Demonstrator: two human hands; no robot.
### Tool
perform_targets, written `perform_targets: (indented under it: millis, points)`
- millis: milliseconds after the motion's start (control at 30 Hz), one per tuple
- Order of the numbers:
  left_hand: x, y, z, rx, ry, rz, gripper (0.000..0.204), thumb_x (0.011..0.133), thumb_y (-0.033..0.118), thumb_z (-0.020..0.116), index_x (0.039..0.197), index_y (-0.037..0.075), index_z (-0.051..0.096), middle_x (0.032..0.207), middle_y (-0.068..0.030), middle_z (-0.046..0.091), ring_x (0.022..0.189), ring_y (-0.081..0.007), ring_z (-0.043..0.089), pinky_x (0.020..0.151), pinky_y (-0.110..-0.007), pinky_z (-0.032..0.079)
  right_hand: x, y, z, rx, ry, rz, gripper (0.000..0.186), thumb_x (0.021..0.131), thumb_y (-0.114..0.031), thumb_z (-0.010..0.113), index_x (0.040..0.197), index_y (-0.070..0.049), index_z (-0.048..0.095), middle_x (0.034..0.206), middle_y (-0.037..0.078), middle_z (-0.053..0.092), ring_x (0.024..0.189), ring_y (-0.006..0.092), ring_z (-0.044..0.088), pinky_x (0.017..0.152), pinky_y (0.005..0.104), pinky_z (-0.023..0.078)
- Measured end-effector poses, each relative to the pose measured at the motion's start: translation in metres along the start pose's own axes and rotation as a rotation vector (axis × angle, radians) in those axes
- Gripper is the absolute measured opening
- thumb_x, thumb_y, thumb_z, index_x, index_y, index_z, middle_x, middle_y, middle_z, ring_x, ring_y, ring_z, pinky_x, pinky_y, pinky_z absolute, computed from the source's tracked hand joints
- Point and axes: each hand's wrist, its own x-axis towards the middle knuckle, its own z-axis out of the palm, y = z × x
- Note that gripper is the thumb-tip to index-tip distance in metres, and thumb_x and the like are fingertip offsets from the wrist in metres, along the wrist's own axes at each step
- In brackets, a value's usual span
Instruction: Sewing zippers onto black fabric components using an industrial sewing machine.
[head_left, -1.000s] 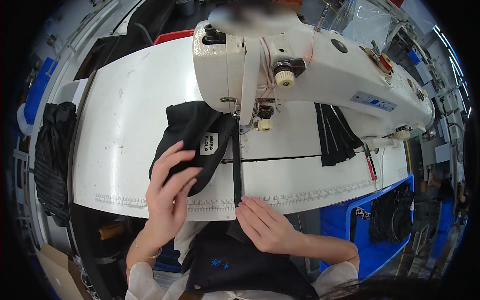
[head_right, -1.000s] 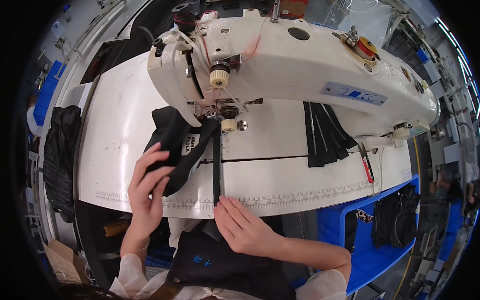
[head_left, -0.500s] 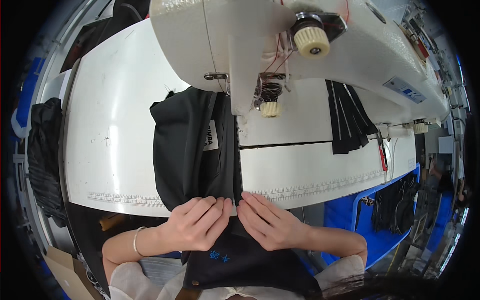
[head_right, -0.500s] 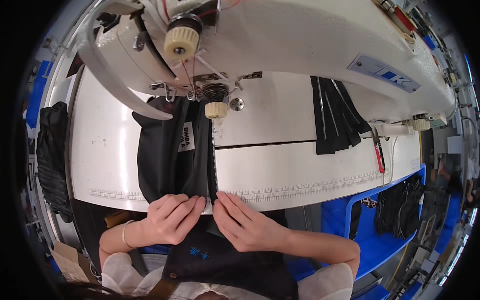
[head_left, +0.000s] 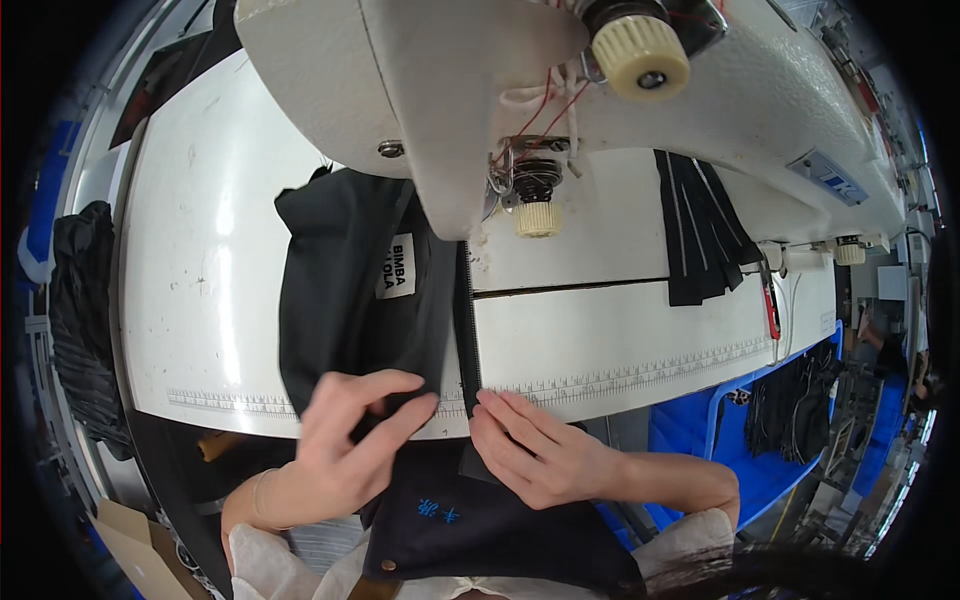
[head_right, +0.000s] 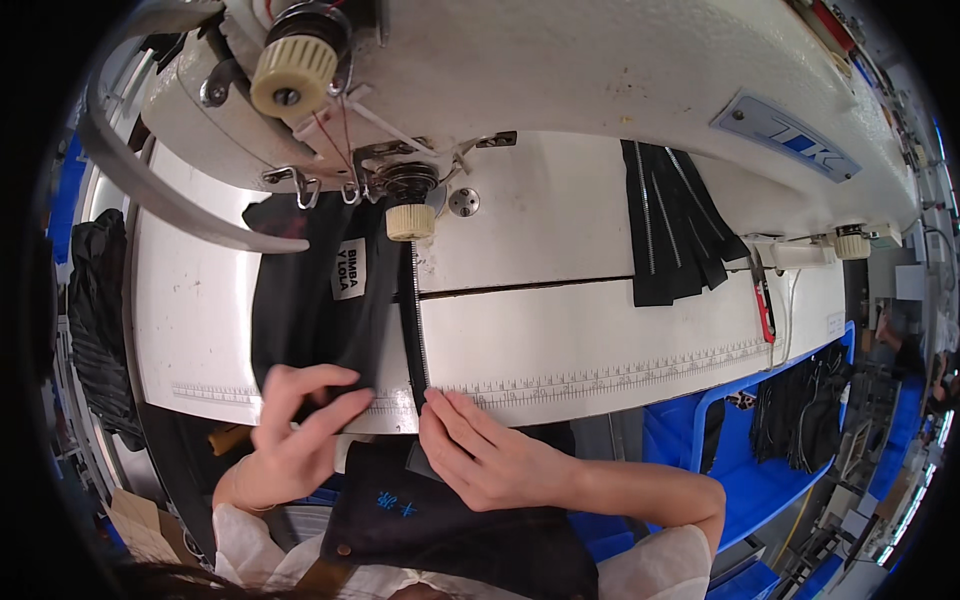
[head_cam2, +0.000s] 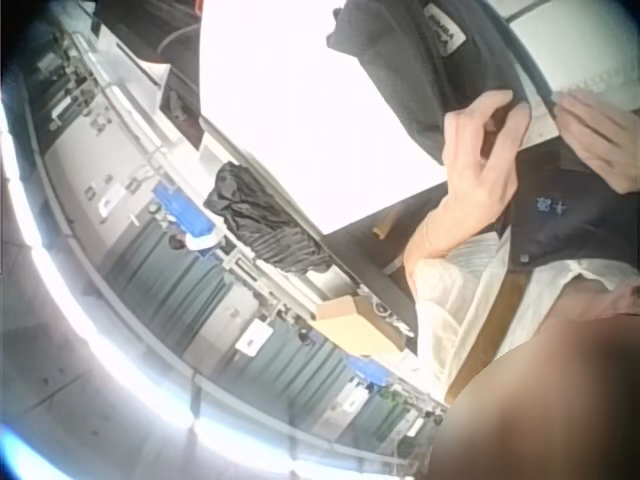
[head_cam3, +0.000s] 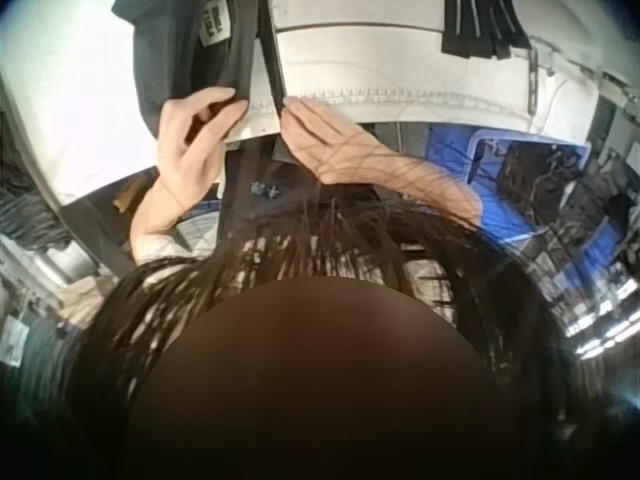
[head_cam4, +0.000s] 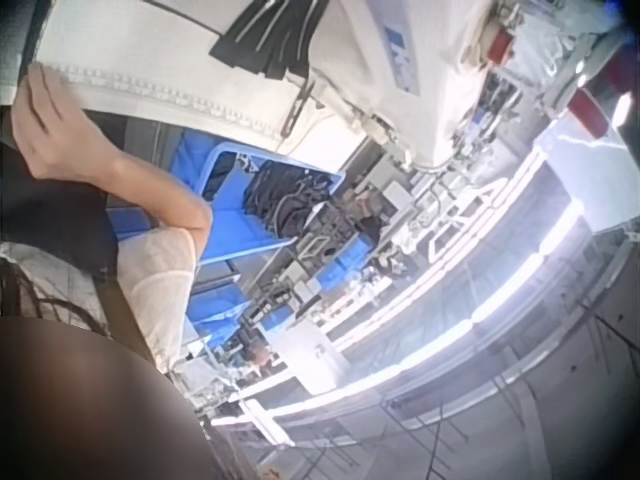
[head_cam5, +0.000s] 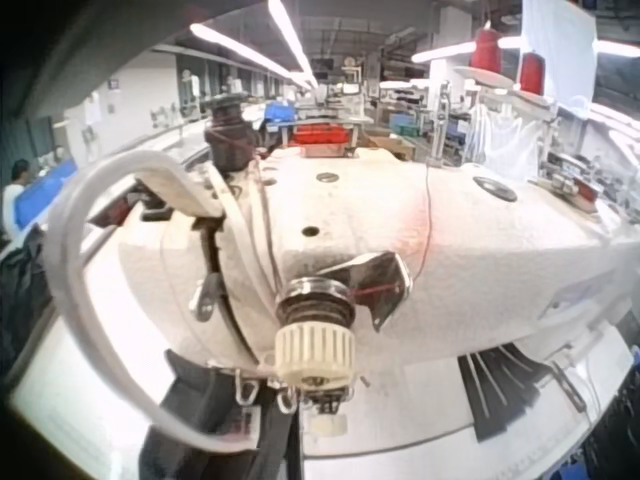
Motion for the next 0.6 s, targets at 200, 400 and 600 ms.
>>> perform_targets:
  millis: [200,400,600]
  points:
    - [-0.003,0.006,0.018,0.273,0.091,0.327,0.019,0.062,-0.002,0.061,0.081,-0.005,0.067,0.086,-0.0147,0.066,0.070,-0.0189,0.057,0.053,-0.023,0.045,0.002,0.001,-0.003,-0.007,-0.022,-0.026,0.034,0.074,-0.016,0.053,0.096,0.007,0.063,0.104,0.018,0.059,0.104,0.0334,0.058,0.094,0.0417,0.047]
    - [-0.014,-0.003,0.045,0.294,0.102,0.375,0.030,0.054,0.005,0.060,0.081,-0.006,0.066,0.090,-0.0155,0.065,0.072,-0.0190,0.059,0.056,-0.023,0.048,-0.002,-0.001,-0.001,0.023,-0.004,0.011,0.032,0.076,-0.014,0.053,0.097,0.008,0.062,0.105,0.018,0.060,0.106,0.0333,0.058,0.095,0.0421,0.046]
    - [-0.016,-0.005,0.045,0.263,0.105,0.380,0.018,0.065,0.003,0.061,0.080,-0.006,0.065,0.090,-0.0163,0.065,0.073,-0.0187,0.058,0.057,-0.023,0.047,-0.001,-0.002,-0.002,0.058,0.048,0.044,0.030,0.078,-0.012,0.054,0.098,0.008,0.061,0.105,0.018,0.060,0.106,0.0321,0.058,0.095,0.0416,0.046]
